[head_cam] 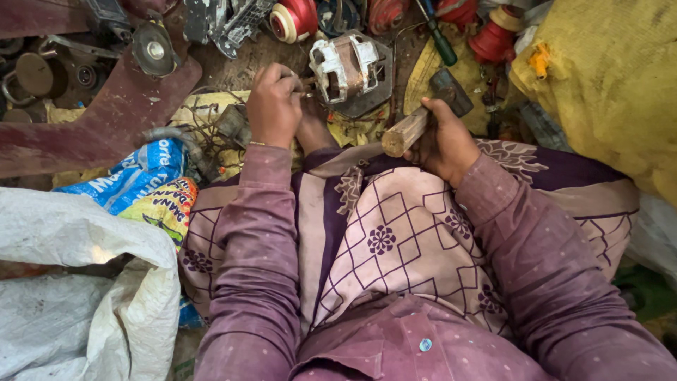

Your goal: The person sits on the floor and uses a hammer and a screwdriver to work on a metal part. They repeatedly strike the part with the hammer and use the screwdriver to pry or adjust components within the part.

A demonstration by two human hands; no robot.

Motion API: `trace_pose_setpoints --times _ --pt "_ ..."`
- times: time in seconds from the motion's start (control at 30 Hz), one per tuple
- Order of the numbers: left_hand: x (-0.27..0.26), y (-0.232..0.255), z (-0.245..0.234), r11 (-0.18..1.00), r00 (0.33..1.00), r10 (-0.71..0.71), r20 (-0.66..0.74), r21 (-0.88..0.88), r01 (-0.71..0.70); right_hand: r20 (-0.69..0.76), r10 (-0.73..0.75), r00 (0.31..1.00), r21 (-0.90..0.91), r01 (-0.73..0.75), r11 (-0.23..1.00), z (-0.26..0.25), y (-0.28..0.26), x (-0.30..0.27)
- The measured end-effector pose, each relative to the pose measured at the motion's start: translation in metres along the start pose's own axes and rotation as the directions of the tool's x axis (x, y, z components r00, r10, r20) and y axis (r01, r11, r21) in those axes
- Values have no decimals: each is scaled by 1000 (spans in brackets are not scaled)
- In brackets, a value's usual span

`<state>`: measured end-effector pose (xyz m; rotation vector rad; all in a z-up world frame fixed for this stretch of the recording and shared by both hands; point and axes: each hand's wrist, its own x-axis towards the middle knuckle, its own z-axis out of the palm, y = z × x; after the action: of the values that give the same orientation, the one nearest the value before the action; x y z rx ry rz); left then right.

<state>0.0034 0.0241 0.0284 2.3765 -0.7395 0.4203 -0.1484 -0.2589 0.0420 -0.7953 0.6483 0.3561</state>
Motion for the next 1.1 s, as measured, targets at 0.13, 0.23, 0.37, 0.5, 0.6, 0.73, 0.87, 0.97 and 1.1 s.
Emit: trace_pose_setpoints --times 0.13,0.23,0.37,0.5,0.6,0.73,0.87,0.97,1.1 --pt "-6 -4 13 983 995 -74 65 171 62 6 -1 1000 4 1 1000 -2 1 1" --pt "-12 -7 13 996 995 -89 50 34 87 3 4 1000 6 -5 1000 -1 1 2" --pt "-11 -18 13 931 979 -202 21 -306 198 27 -5 1000 4 5 1000 -4 1 1" --pt "-6 -30 14 701 894 -448 23 -612 367 -10 6 1000 4 -6 1000 -4 2 3" --pt "-3 -31 19 696 906 -419 67 -617 367 8 -7 1000 -3 7 1000 -4 2 2" --pt "-6 -24 20 764 884 -441 155 -451 461 -6 -9 1000 -7 9 1000 1 -1 -1" --pt "-7 -18 16 947 960 -279 37 -157 281 11 -4 1000 74 3 997 6 -2 -3" --pt "-2 -12 17 960 958 -276 77 -19 278 41 1 999 151 -7 989 5 -3 -2" --pt "4 5 23 989 994 -27 107 148 11 15 -16 1000 31 15 999 1 1 3"
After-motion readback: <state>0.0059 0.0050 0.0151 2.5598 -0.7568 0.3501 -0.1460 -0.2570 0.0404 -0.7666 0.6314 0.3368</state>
